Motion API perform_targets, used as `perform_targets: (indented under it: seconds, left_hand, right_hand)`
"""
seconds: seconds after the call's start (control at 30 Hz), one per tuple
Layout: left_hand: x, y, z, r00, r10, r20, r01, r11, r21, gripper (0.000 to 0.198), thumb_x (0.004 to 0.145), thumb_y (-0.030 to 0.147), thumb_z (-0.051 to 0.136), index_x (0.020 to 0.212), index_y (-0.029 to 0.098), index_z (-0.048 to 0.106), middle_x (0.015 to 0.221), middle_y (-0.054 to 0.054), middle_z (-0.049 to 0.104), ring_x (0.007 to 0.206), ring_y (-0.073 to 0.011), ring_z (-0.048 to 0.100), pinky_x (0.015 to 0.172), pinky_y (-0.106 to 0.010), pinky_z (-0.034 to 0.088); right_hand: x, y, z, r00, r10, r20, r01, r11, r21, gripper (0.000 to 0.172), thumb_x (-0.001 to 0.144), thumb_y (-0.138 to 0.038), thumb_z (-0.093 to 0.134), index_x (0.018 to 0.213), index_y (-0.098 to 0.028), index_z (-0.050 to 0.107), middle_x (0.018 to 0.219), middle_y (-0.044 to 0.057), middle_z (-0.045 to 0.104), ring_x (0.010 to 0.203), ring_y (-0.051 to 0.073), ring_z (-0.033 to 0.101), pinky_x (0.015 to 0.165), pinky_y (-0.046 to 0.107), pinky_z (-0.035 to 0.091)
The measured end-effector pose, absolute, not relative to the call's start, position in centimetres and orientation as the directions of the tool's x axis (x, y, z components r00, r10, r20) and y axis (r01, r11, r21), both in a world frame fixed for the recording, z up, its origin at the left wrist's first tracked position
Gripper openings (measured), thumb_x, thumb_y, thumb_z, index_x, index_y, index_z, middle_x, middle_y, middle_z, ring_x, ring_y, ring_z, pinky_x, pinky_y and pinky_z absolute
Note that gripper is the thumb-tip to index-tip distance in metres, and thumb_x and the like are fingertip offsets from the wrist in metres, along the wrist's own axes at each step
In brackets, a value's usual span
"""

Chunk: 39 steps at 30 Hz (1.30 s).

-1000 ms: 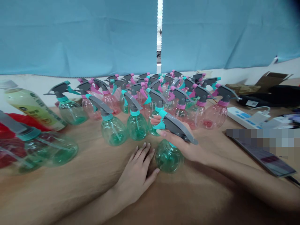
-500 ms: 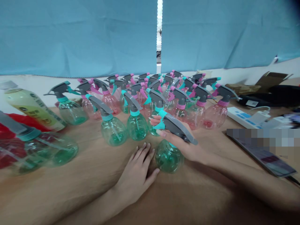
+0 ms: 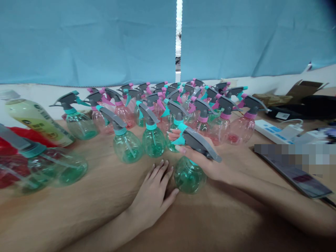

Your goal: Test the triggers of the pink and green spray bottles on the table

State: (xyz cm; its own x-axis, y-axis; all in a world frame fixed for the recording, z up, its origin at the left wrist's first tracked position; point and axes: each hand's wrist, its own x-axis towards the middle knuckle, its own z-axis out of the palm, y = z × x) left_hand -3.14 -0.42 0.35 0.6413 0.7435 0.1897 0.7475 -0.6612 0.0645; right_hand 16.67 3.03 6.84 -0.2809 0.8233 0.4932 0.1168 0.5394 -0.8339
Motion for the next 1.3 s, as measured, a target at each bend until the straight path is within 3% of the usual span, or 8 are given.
perform_targets:
  seconds: [0.33,0.47,0.73,0.9,1.03,1.2,1.3]
  left_hand:
    - [-3.0,-0.4,0.4,0.639,0.745,0.193,0.75,-0.659,0.06,0.052,0.095,0.041,0.046,0.135,0.007,0.045,0.143,-0.018,0.044,0.135,-0.0314,0.036,0.108,-0.051,0.032]
    - [-3.0,-0.5,0.4,0.641,0.744,0.189,0.749,-0.66,0.059,0.052,0.096,0.041,0.045,0.135,0.008,0.044,0.143,-0.018,0.044,0.135,-0.0311,0.036,0.108,-0.051,0.032]
    - [-3.2,-0.5,0.3,0.639,0.739,0.214,0.744,-0.664,0.073,0.052,0.096,0.042,0.044,0.138,0.011,0.042,0.143,-0.016,0.044,0.135,-0.0301,0.036,0.107,-0.05,0.033]
    - [-3.1,-0.5,0.5,0.641,0.742,0.194,0.75,-0.66,0.045,0.054,0.096,0.041,0.046,0.137,0.006,0.043,0.142,-0.019,0.044,0.134,-0.0318,0.037,0.107,-0.052,0.033]
    - [-3.1,-0.5,0.6,0.641,0.745,0.185,0.754,-0.656,0.034,0.054,0.096,0.04,0.046,0.137,0.006,0.043,0.143,-0.019,0.044,0.134,-0.0321,0.037,0.106,-0.052,0.034]
    - [-3.1,-0.6,0.6,0.64,0.744,0.191,0.751,-0.659,0.047,0.052,0.096,0.04,0.045,0.136,0.007,0.044,0.142,-0.018,0.045,0.134,-0.0313,0.037,0.107,-0.052,0.033]
    - [-3.1,-0.5,0.6,0.642,0.743,0.189,0.75,-0.66,0.043,0.053,0.096,0.041,0.045,0.135,0.006,0.044,0.142,-0.019,0.044,0.134,-0.0319,0.037,0.107,-0.052,0.033]
  right_hand:
    - [16.7,2.8,7.4,-0.307,0.815,0.491,0.103,0.541,-0.835,0.019,0.087,-0.03,0.058,0.105,-0.024,0.059,0.089,0.0,0.063,0.073,0.014,0.057,0.069,0.029,0.046]
    - [16.7,3.0,7.6,-0.32,0.793,0.519,0.163,0.585,-0.794,0.01,0.089,-0.032,0.054,0.089,-0.023,0.058,0.074,-0.003,0.053,0.067,0.012,0.048,0.064,0.026,0.041]
    - [16.7,3.1,7.6,-0.305,0.805,0.51,0.154,0.57,-0.807,0.026,0.088,-0.035,0.056,0.069,-0.022,0.043,0.064,-0.006,0.036,0.058,0.01,0.032,0.054,0.025,0.03]
    - [16.8,2.9,7.8,-0.331,0.794,0.51,0.116,0.571,-0.813,0.024,0.088,-0.035,0.056,0.071,-0.022,0.047,0.065,-0.006,0.039,0.059,0.01,0.035,0.056,0.025,0.032]
    - [16.9,2.7,8.1,-0.357,0.788,0.502,0.088,0.563,-0.822,0.009,0.087,-0.032,0.057,0.086,-0.024,0.056,0.076,-0.003,0.055,0.069,0.012,0.049,0.066,0.027,0.041]
    - [16.8,2.6,7.8,-0.321,0.815,0.482,0.03,0.518,-0.855,0.019,0.083,-0.031,0.062,0.101,-0.024,0.059,0.093,0.0,0.064,0.079,0.014,0.058,0.072,0.028,0.046]
    - [16.7,2.8,7.5,-0.299,0.813,0.499,0.045,0.535,-0.844,0.024,0.082,-0.03,0.064,0.105,-0.023,0.059,0.088,-0.001,0.062,0.076,0.013,0.056,0.071,0.028,0.045]
